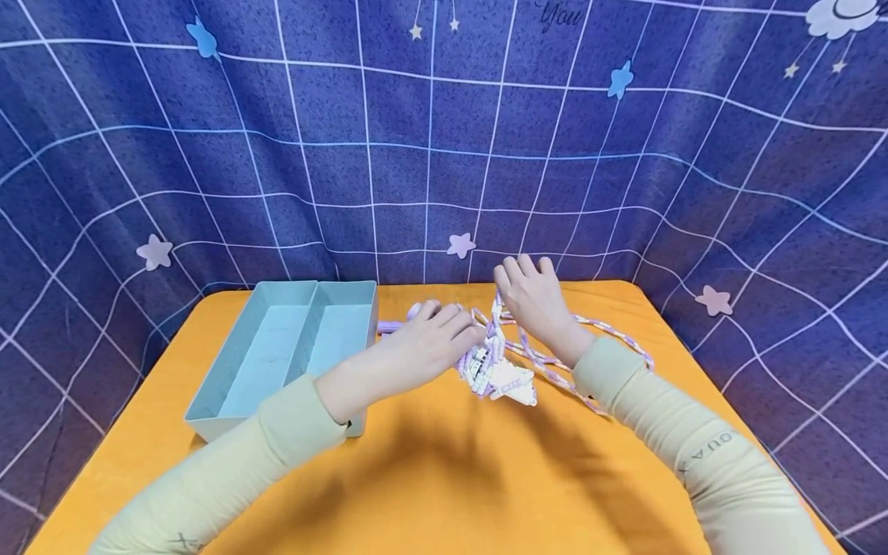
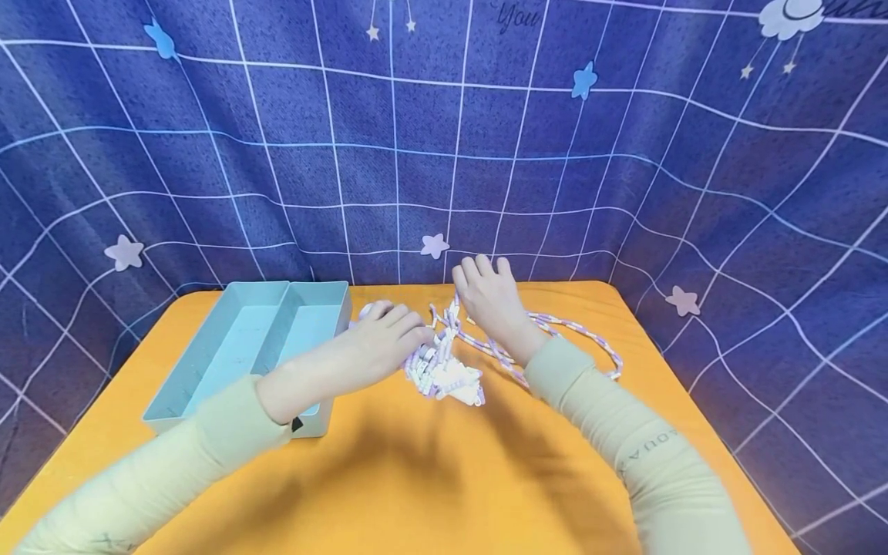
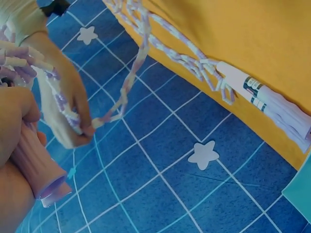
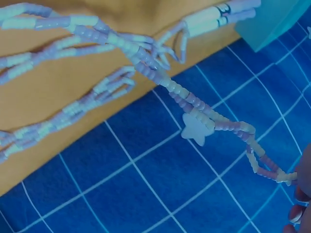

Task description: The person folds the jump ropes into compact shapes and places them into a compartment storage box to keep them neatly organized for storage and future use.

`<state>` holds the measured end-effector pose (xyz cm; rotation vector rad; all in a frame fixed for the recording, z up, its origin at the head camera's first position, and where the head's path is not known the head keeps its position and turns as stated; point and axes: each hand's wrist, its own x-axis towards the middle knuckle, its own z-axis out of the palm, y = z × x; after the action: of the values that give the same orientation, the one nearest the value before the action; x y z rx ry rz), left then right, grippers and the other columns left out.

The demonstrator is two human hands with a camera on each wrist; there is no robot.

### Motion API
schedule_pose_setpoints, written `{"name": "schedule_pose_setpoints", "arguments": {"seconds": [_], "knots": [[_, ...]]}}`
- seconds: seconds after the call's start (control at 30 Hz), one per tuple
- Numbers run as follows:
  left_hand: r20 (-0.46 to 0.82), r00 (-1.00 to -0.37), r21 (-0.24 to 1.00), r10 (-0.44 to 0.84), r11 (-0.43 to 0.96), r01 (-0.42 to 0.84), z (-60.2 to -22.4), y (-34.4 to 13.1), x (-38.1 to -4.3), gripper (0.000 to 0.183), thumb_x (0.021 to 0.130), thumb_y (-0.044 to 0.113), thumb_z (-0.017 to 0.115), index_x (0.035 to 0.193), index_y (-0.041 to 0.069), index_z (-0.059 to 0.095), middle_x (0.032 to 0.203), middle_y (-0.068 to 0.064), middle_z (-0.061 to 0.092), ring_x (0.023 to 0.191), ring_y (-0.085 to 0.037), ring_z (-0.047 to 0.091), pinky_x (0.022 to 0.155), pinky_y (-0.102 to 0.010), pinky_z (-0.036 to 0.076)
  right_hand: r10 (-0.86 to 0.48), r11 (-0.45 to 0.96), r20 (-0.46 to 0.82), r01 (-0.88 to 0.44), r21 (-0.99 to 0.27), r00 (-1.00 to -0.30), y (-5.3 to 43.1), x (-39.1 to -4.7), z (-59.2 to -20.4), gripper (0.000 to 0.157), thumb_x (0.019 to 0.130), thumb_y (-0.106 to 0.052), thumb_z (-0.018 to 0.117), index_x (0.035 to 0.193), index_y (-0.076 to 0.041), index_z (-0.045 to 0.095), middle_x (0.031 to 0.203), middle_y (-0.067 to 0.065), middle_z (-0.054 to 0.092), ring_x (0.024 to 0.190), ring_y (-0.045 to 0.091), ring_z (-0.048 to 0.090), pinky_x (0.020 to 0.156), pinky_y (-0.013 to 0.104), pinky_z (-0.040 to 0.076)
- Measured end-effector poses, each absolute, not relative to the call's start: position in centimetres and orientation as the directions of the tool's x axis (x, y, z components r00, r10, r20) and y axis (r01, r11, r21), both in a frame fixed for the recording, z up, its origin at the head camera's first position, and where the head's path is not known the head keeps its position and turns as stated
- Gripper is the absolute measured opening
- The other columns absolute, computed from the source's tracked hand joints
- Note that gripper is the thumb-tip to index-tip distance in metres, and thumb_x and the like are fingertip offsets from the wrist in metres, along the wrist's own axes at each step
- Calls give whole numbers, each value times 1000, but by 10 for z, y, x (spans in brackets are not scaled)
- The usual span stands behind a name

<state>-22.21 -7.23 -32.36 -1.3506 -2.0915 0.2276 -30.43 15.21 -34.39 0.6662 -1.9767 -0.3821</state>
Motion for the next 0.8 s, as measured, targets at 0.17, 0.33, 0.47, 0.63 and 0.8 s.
{"name": "schedule_pose_setpoints", "arguments": {"seconds": [0.17,0.33,0.47,0.63,0.8], "knots": [[399,-270,-525,876,460,717,-326,-73,-222,23,93,13,44,115,13,51,104,-2,53,94,-20,47,79,-34,36,-596,801,738,-293,522,-315,153,-302,-330,25,96,-12,33,79,-6,49,73,7,43,71,25,45,64,40,35],[381,-307,-493,872,473,730,-328,-75,-222,22,93,16,47,114,14,52,104,0,54,92,-19,46,77,-34,35,-593,802,745,-314,508,-306,153,-295,-311,28,98,-15,31,78,-5,48,72,8,41,70,27,44,65,40,35],[348,-369,-435,862,497,751,-331,-78,-224,23,94,14,49,116,13,51,104,-1,54,94,-19,46,79,-35,35,-610,788,735,-329,520,-297,152,-288,-297,30,99,-17,31,79,-4,48,72,8,42,70,28,43,65,41,34],[348,-396,-445,850,522,728,-335,-80,-230,23,94,12,48,117,12,51,105,-4,53,93,-21,46,80,-36,34,-624,771,745,-342,538,-236,149,-280,-283,28,98,-16,37,76,-3,48,71,9,42,68,28,42,64,41,34],[387,-411,-457,825,559,692,-337,-81,-236,26,93,13,49,118,10,51,106,-5,54,93,-22,47,77,-36,35,-622,768,758,-336,544,-195,146,-272,-273,29,98,-14,38,73,-3,48,70,9,42,67,28,42,64,42,34]]}}
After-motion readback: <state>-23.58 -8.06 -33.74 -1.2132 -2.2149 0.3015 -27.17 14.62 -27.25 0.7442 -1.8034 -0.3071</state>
